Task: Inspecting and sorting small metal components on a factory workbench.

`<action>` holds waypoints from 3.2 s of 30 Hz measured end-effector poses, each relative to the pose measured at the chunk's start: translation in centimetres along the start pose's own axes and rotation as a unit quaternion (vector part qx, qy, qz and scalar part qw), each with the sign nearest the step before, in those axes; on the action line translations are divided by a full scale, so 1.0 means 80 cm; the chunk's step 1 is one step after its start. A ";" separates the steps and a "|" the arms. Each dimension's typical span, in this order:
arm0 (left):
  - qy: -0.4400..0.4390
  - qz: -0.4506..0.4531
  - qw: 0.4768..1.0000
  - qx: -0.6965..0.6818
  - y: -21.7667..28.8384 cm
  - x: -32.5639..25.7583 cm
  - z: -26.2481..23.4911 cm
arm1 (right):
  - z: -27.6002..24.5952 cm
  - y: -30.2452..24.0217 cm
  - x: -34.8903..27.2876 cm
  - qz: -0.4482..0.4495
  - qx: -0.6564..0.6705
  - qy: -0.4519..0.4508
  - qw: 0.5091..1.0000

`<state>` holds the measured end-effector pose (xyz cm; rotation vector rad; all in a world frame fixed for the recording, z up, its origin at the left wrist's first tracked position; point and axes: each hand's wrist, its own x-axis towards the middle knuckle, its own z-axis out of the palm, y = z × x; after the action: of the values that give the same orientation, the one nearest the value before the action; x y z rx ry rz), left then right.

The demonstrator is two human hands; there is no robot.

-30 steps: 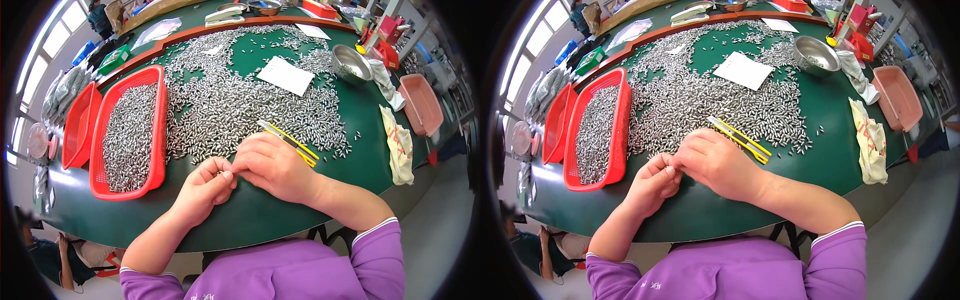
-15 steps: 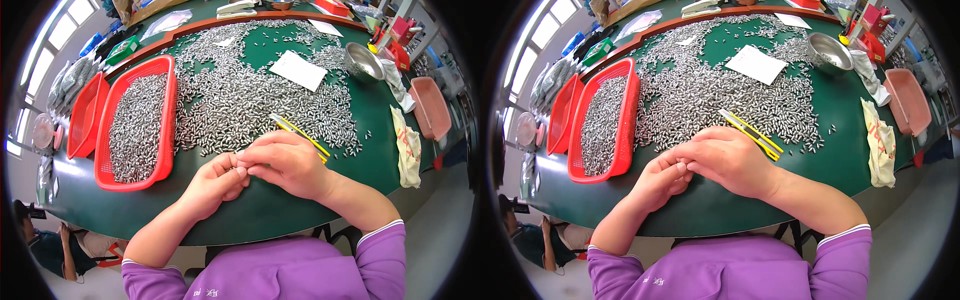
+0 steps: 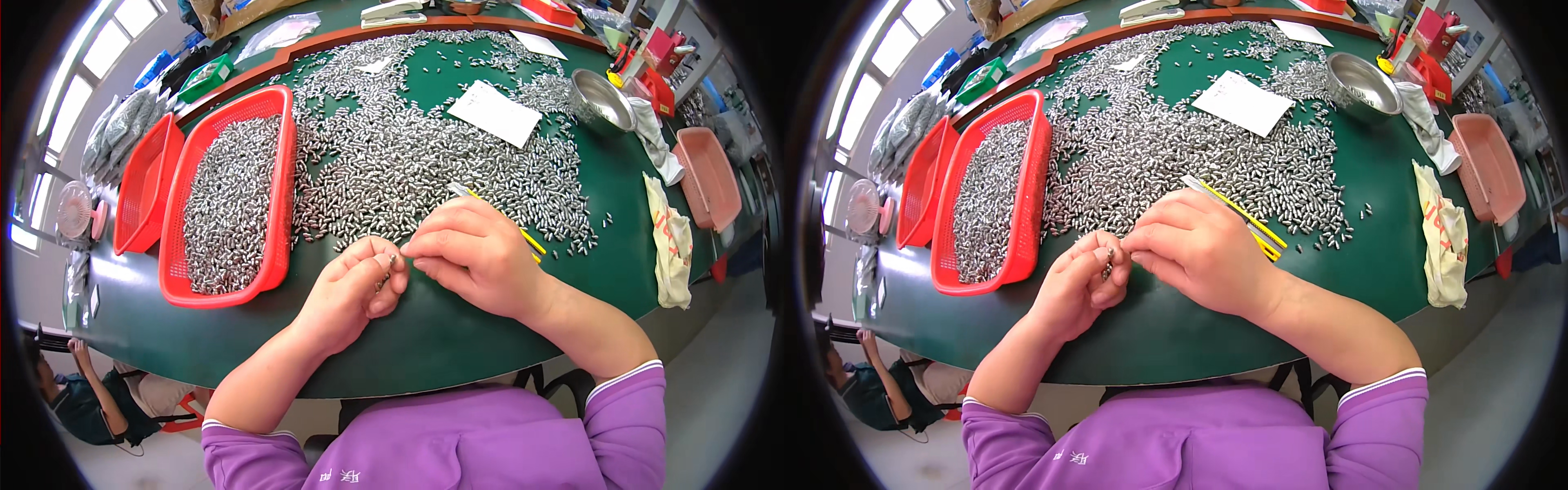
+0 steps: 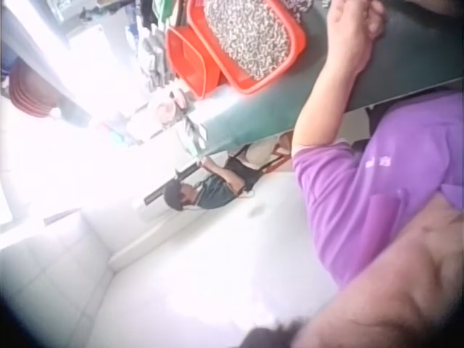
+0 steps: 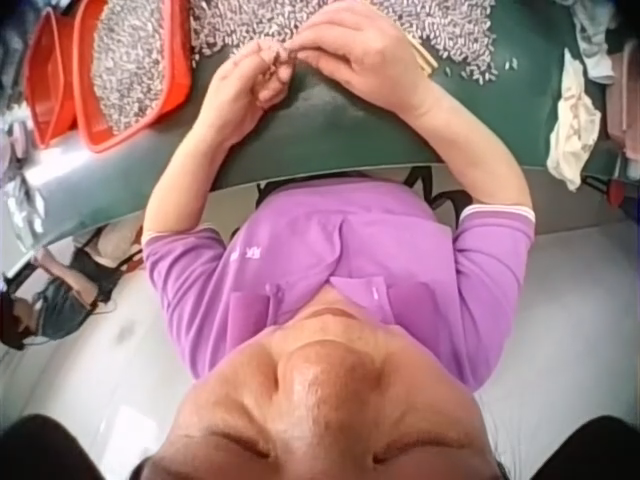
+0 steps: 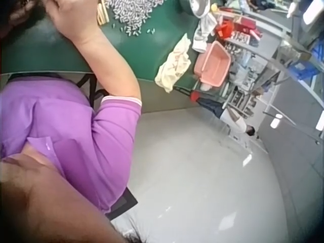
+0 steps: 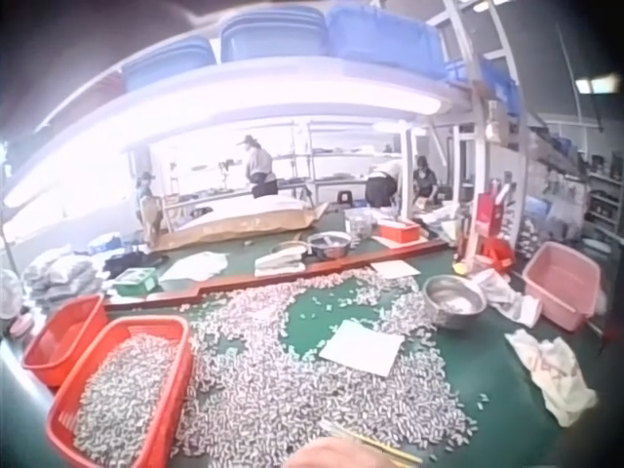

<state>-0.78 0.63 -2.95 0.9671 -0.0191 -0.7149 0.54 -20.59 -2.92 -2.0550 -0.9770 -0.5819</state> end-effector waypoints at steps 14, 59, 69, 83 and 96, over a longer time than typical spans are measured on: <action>0.056 0.074 0.995 -0.031 -0.002 0.002 -0.006 | 0.012 0.005 -0.010 0.058 -0.071 -0.097 0.991; -0.046 -0.005 0.998 0.036 -0.007 0.001 -0.005 | -0.002 0.002 0.002 -0.015 -0.009 0.002 1.000; -0.043 0.011 0.998 0.038 -0.007 0.001 -0.006 | -0.007 -0.001 0.005 0.004 -0.032 0.003 0.999; 0.018 0.104 0.993 0.059 0.019 -0.015 0.001 | -0.047 0.009 -0.003 0.235 -0.298 -0.079 0.922; 0.361 0.309 0.561 0.678 0.104 -0.039 -0.056 | -0.042 0.020 -0.007 0.201 -0.276 -0.073 0.937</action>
<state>2.81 8.70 1.59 2.5256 -0.2067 0.6390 1.19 -24.21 -1.98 -2.7379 -0.4653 -0.5249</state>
